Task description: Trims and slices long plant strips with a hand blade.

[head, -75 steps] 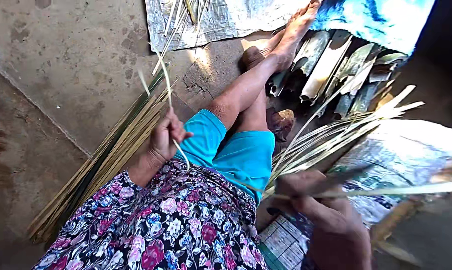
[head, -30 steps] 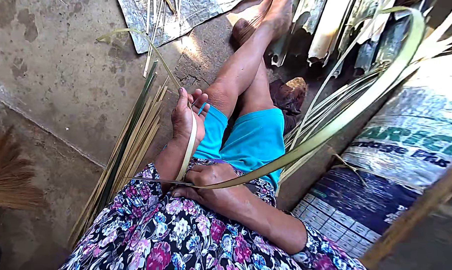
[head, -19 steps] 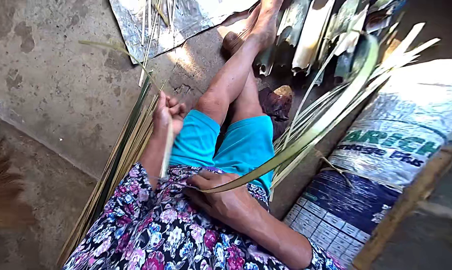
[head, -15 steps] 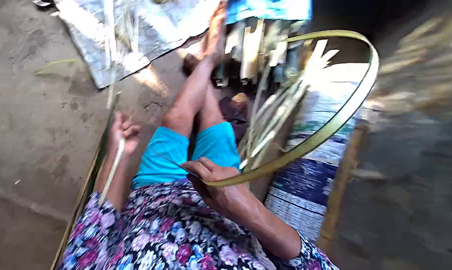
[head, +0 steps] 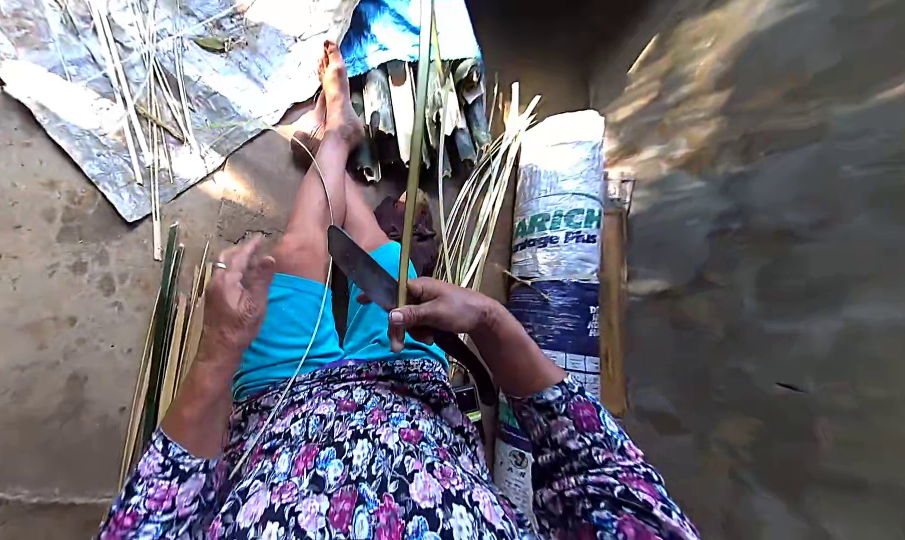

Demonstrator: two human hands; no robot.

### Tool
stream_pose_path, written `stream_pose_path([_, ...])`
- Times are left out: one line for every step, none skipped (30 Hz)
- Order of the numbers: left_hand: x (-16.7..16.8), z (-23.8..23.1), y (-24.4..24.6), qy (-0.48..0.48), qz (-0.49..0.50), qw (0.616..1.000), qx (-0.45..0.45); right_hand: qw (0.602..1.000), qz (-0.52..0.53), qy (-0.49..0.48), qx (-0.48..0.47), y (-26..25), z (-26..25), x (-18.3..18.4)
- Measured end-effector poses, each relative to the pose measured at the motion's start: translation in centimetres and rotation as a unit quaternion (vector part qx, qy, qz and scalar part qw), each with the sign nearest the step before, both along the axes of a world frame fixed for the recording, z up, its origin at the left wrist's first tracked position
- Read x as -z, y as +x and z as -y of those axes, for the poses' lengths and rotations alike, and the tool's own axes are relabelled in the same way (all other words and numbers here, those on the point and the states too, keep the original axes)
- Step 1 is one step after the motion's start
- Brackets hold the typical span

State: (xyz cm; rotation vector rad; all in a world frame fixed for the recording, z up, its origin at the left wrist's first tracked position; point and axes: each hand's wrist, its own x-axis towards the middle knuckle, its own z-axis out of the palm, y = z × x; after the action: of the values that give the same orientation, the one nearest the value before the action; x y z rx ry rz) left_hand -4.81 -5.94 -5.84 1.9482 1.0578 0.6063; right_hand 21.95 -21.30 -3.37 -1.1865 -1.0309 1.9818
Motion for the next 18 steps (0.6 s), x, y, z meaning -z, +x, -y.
stream_pose_path([-0.4, -0.7, 0.0, -0.021, 0.028, 0.999, 0.002, 1.0, -0.021, 0.001, 0.005, -0.1, -0.1, 0.5])
stream_pose_path([-1.0, -1.4, 0.2, -0.041, 0.053, 0.998, 0.005, 0.999, -0.031, 0.001, 0.007, -0.2, -0.2, 0.7])
stream_pose_path([-1.6, -2.0, 0.4, -0.055, 0.075, 0.996, 0.012, 0.999, -0.037, 0.0, 0.004, -0.5, -0.4, 0.9])
stream_pose_path([-2.4, -2.5, 0.6, -0.059, 0.088, 0.994, 0.026, 0.999, -0.037, -0.002, -0.001, -0.9, -0.6, 1.0])
stream_pose_path([-3.2, -2.9, 1.1, -0.053, 0.094, 0.993, 0.045, 0.999, -0.035, -0.004, -0.007, -1.2, -0.9, 1.0])
stream_pose_path([-3.9, -3.3, 1.8, -0.04, 0.1, 0.992, 0.062, 0.999, -0.033, -0.008, -0.014, -1.5, -1.1, 1.0])
stream_pose_path([-4.5, -3.6, 2.7, -0.033, 0.108, 0.991, 0.074, 0.999, -0.035, -0.011, -0.021, -1.7, -1.3, 1.0])
stream_pose_path([-5.0, -3.8, 3.6, -0.048, 0.113, 0.989, 0.083, 0.999, -0.041, -0.015, -0.026, -2.0, -1.5, 1.0])
stream_pose_path([-5.5, -3.9, 4.5, -0.09, 0.114, 0.986, 0.081, 0.998, -0.047, -0.018, -0.029, -2.3, -1.6, 1.1])
stream_pose_path([-6.0, -3.9, 5.4, -0.152, 0.107, 0.98, 0.065, 0.998, -0.051, -0.02, -0.03, -2.6, -1.8, 1.2])
stream_pose_path([-6.3, -3.9, 6.2, -0.221, 0.097, 0.969, 0.041, 0.998, -0.054, -0.02, -0.033, -2.8, -1.9, 1.2])
stream_pose_path([-6.5, -3.9, 7.0, -0.279, 0.084, 0.956, 0.03, 0.998, -0.053, -0.018, -0.041, -3.0, -2.0, 1.3])
stream_pose_path([-6.4, -3.9, 7.5, -0.317, 0.08, 0.944, 0.03, 0.997, -0.053, -0.015, -0.048, -3.1, -2.2, 1.4])
stream_pose_path([-6.2, -3.8, 7.8, -0.342, 0.084, 0.935, 0.039, 0.997, -0.052, -0.014, -0.055, -3.2, -2.3, 1.5])
stream_pose_path([-5.9, -3.5, 7.9, -0.358, 0.102, 0.927, 0.047, 0.997, -0.051, -0.012, -0.062, -3.4, -2.3, 1.7])
stream_pose_path([-5.7, -3.0, 7.9, -0.364, 0.126, 0.922, 0.046, 0.996, -0.055, -0.01, -0.064, -3.6, -2.2, 2.0])
stream_pose_path([-5.4, -2.7, 7.8, -0.357, 0.157, 0.92, 0.045, 0.996, -0.055, -0.006, -0.063, -3.7, -2.1, 2.2])
stream_pose_path([-5.1, -2.6, 7.8, -0.34, 0.183, 0.921, 0.052, 0.997, -0.044, 0.003, -0.061, -3.9, -2.1, 2.3])
